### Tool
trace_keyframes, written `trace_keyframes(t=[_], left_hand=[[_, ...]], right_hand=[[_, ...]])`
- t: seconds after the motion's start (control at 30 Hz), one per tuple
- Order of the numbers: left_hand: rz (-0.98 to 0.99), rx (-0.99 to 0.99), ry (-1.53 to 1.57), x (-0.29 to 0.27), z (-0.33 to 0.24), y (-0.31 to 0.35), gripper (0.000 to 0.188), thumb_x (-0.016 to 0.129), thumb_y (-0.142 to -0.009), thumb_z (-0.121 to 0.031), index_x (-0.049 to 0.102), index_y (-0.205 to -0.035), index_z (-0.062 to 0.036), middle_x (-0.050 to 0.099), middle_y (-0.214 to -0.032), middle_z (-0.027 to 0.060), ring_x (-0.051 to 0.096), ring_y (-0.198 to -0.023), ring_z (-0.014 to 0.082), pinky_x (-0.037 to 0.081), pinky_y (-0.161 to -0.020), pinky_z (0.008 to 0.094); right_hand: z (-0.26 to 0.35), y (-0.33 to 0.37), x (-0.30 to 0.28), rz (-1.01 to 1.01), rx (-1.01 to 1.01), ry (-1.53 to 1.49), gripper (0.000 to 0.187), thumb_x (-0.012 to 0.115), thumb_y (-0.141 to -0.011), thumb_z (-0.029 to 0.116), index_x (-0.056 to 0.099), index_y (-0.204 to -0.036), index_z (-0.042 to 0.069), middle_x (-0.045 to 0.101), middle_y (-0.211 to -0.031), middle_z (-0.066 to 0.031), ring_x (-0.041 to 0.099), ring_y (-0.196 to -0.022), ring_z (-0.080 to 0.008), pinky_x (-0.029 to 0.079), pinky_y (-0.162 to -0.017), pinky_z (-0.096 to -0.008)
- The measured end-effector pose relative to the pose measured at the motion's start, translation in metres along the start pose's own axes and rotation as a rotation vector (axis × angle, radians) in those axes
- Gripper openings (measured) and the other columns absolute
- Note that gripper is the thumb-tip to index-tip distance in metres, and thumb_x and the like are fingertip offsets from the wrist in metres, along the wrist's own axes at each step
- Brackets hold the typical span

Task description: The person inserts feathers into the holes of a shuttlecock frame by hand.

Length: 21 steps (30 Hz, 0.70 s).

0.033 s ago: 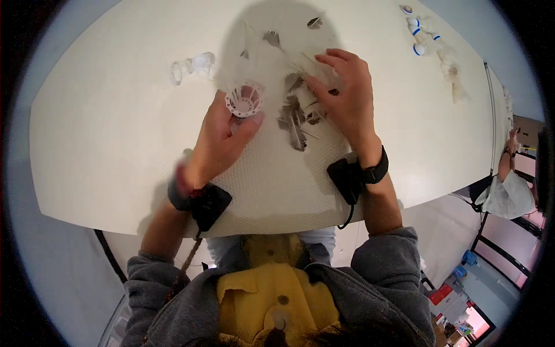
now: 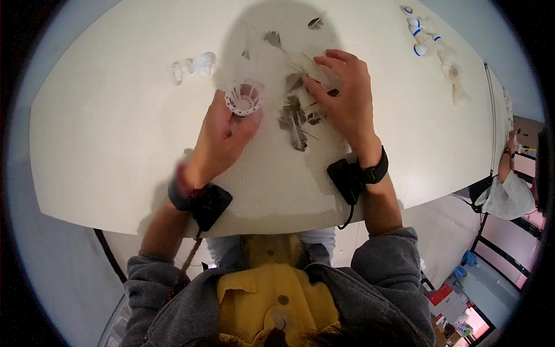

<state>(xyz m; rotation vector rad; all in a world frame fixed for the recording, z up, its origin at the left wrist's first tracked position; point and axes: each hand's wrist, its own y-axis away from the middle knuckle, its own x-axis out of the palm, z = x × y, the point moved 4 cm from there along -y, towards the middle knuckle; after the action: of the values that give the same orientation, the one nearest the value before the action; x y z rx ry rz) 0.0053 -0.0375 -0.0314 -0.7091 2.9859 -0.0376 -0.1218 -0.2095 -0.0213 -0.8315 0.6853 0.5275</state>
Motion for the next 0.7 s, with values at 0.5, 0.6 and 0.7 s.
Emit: trace_keyframes(t=[0.5,0.6,0.7], left_hand=[[0.044,0.089,-0.035,-0.003,-0.009,-0.005,0.035,0.050,-0.089,-0.003,0.040,-0.122,0.0032,0.055,-0.110,0.0106,0.053,-0.105,0.0155,0.043,-0.090,0.0290],[0.054,0.088,0.049,-0.002,-0.004,-0.005,0.032,0.050,-0.089,-0.003,0.042,-0.120,0.0036,0.056,-0.109,0.0106,0.053,-0.103,0.0147,0.043,-0.089,0.0285],[0.054,0.093,0.044,-0.002,-0.002,-0.005,0.032,0.051,-0.088,-0.003,0.043,-0.118,0.0032,0.056,-0.108,0.0104,0.054,-0.101,0.0135,0.043,-0.088,0.0276]], right_hand=[[0.011,-0.009,-0.007,-0.054,-0.098,0.019,0.017,0.069,-0.067,0.018,0.066,-0.076,0.004,0.063,-0.085,-0.0137,0.056,-0.079,-0.0317,0.043,-0.074,-0.0411],[0.022,-0.013,-0.011,0.028,-0.129,0.102,0.013,0.062,-0.070,0.018,0.063,-0.070,0.005,0.061,-0.079,-0.0108,0.056,-0.076,-0.0300,0.042,-0.073,-0.0396],[0.028,-0.013,-0.007,0.062,-0.182,0.181,0.014,0.057,-0.073,0.017,0.060,-0.064,0.007,0.059,-0.074,-0.0077,0.056,-0.074,-0.0284,0.041,-0.074,-0.0381]])
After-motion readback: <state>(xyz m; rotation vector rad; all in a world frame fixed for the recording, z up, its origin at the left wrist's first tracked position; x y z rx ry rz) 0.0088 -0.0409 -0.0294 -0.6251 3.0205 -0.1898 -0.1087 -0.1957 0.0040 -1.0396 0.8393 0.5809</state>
